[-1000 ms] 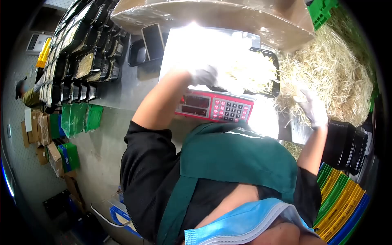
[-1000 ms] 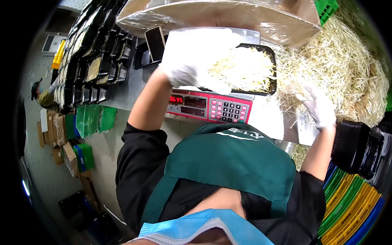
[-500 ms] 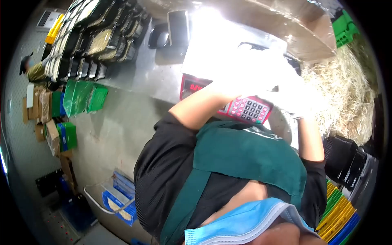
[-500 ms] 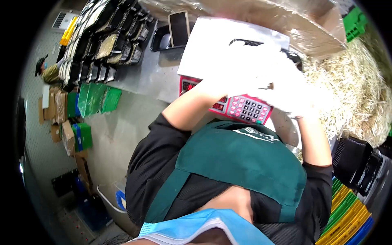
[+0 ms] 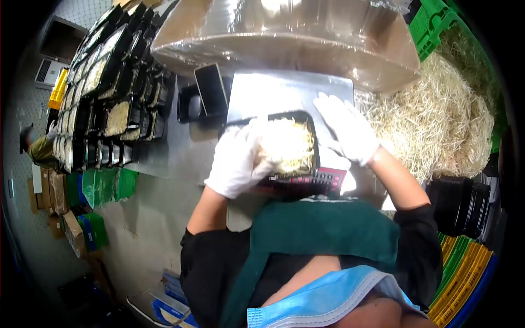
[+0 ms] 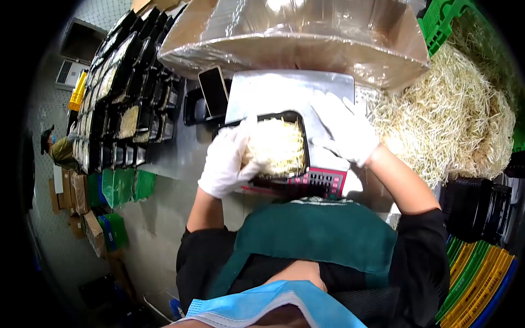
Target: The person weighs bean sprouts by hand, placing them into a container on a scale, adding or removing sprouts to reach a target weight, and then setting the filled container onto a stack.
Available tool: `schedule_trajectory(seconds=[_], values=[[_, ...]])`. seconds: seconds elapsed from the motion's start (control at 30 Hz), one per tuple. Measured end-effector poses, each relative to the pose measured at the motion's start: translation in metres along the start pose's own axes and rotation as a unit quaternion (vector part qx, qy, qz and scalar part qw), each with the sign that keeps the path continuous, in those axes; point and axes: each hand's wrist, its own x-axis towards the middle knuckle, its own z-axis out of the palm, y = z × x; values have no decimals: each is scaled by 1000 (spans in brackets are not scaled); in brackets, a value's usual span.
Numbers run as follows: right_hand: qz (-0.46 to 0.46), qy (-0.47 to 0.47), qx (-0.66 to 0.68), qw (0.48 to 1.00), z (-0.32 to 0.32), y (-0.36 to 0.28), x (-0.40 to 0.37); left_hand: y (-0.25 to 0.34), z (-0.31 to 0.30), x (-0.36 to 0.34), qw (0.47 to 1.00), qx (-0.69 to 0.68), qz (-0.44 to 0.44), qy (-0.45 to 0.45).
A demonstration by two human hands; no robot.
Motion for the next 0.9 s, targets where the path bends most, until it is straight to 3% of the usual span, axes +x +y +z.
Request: schedule_trajectory(seconds=[0.03, 0.07, 0.1, 0.17, 0.23, 0.3, 0.37, 0.43, 0.5, 0.53, 0.57, 0.6, 0.63, 0.7, 0.73, 0.77, 0.9], values=[[5, 2, 21, 1000, -15, 12, 1, 0, 0, 0, 1000, 0, -3, -8], [152, -144, -15, 978, -46, 18, 14, 3, -2, 2, 1000, -8, 1, -9], [296, -285, -47, 911, -72, 24, 25, 5, -3, 4, 1000, -16, 5, -14], [257, -102, -70, 959, -83, 77, 26, 8, 4, 9, 999, -28, 18, 8], [336, 78, 101, 933, -109, 95, 61, 16, 9, 23, 998, -54, 43, 13], [335, 44, 81, 938, -111, 121, 111, 29, 16, 39, 997, -22, 72, 15], [116, 88, 110, 983, -71, 163, 152, 40, 23, 52, 996, -31, 85, 24], [134, -11, 112, 985, -49, 147, 206, 48, 24, 61, 992, -68, 102, 30], [57, -18, 148, 987, 28, 186, 267, 52, 26, 66, 991, -81, 98, 43], [213, -28, 457, 863, 30, 163, 274, 53, 26, 67, 991, -84, 94, 40], [342, -39, 704, 621, 32, 138, 280, 53, 26, 66, 992, -86, 88, 37], [204, -118, 453, 860, 47, 152, 288, 52, 26, 66, 992, -83, 83, 37], [36, -177, 138, 974, 62, 163, 293, 52, 25, 66, 992, -87, 83, 40], [58, -221, -142, 963, 8, 116, 282, 52, 25, 63, 991, -92, 89, 44], [71, -114, -168, 977, 5, 114, 271, 52, 25, 63, 992, -84, 87, 43], [82, -68, -157, 982, -12, 113, 260, 53, 25, 62, 992, -77, 86, 42], [216, 12, -172, 961, -76, 101, 211, 55, 33, 66, 994, -76, 71, 20]])
